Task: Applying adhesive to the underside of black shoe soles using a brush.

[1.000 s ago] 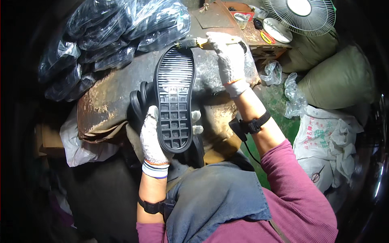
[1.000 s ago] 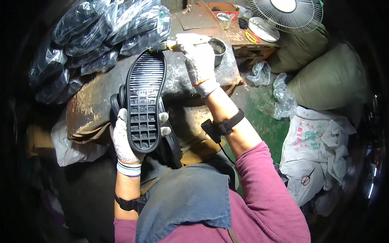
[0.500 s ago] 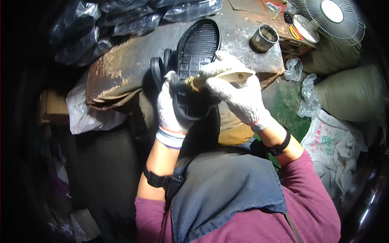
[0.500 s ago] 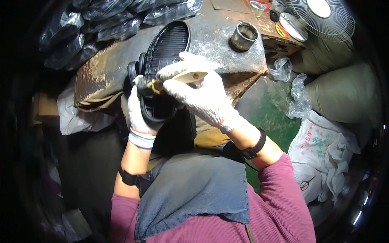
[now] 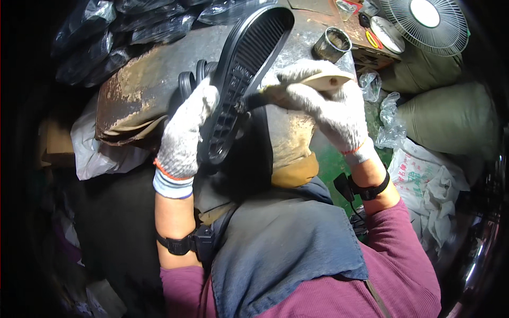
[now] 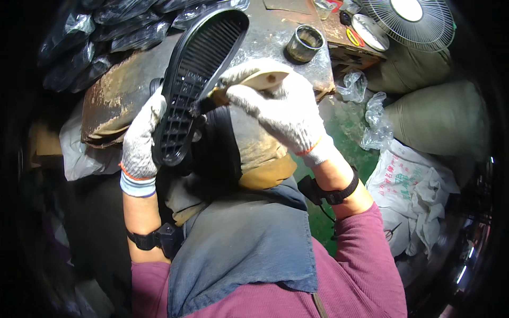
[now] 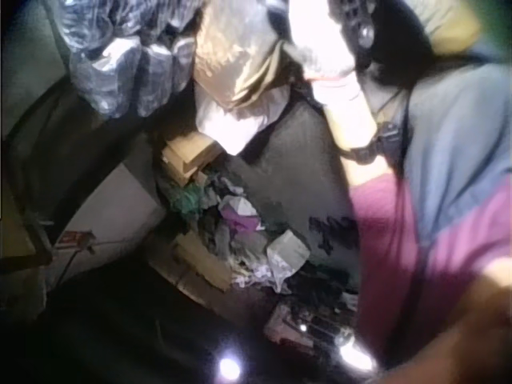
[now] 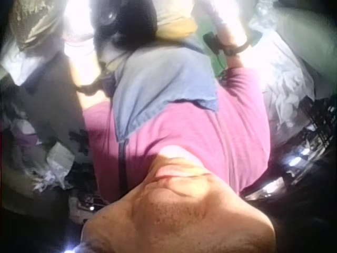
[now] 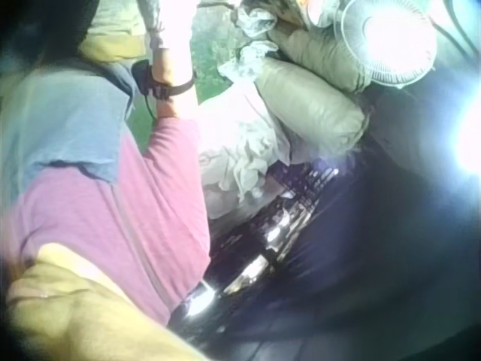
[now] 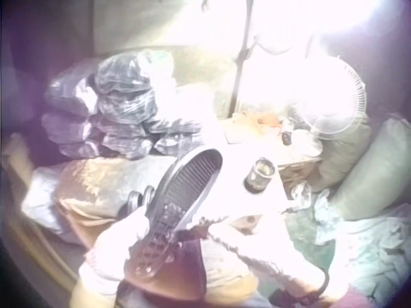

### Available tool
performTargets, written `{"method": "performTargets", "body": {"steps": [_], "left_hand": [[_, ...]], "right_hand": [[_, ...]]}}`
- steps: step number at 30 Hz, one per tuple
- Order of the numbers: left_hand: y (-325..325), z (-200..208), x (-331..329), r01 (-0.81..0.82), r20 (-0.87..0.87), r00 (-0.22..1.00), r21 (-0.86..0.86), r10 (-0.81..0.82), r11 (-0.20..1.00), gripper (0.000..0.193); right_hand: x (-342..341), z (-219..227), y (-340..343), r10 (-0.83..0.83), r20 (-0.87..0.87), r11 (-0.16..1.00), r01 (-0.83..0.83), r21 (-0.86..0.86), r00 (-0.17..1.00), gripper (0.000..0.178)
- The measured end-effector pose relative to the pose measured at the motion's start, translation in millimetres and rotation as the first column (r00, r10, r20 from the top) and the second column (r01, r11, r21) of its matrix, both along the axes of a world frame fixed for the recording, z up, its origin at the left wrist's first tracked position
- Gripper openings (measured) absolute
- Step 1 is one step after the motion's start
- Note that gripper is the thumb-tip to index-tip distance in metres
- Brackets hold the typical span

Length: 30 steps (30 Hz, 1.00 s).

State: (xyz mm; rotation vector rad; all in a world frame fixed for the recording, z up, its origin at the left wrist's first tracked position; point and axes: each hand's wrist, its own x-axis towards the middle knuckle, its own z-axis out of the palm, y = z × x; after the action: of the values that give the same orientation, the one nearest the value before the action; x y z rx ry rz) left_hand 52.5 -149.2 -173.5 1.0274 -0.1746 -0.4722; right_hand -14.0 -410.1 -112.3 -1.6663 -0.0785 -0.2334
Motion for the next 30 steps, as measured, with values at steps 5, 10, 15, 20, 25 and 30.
{"method": "performTargets", "body": {"steps": [5,10,15,20,25,30], "left_hand": [[-13.2,28.6,-5.4,0.25,-0.003,0.968,0.026,-0.25,0.968,0.068],[-11.1,20.1,-11.8,0.247,-0.096,0.961,-0.122,-0.259,0.961,0.065],[-8.2,5.1,-20.4,0.212,-0.185,0.945,-0.284,-0.271,0.935,0.064],[-11.7,10.7,-22.8,0.188,-0.288,0.903,-0.399,-0.317,0.898,0.068],[-11.5,7.7,-10.1,0.14,-0.4,0.81,-0.579,-0.43,0.803,0.073],[-6.2,0.5,-16.0,0.153,-0.337,0.836,-0.616,-0.433,0.773,0.078]], "right_hand": [[33.3,-11.3,-42.3,-0.249,0.237,0.887,0.319,-0.333,0.939,0.02],[46.1,-1.0,-48.5,-0.135,0.512,0.625,0.474,-0.62,0.848,0.015],[57.9,-0.2,-45.0,0.111,0.661,0.503,0.532,-0.682,0.742,0.014],[93.3,18.1,-49.3,0.191,0.711,0.425,0.596,-0.681,0.677,0.015],[107.9,23.4,-35.1,0.172,0.81,0.581,0.606,-0.543,0.56,0.012],[96.6,-8.7,-32.9,-0.011,0.817,0.536,0.693,-0.482,0.576,0.01]]}}
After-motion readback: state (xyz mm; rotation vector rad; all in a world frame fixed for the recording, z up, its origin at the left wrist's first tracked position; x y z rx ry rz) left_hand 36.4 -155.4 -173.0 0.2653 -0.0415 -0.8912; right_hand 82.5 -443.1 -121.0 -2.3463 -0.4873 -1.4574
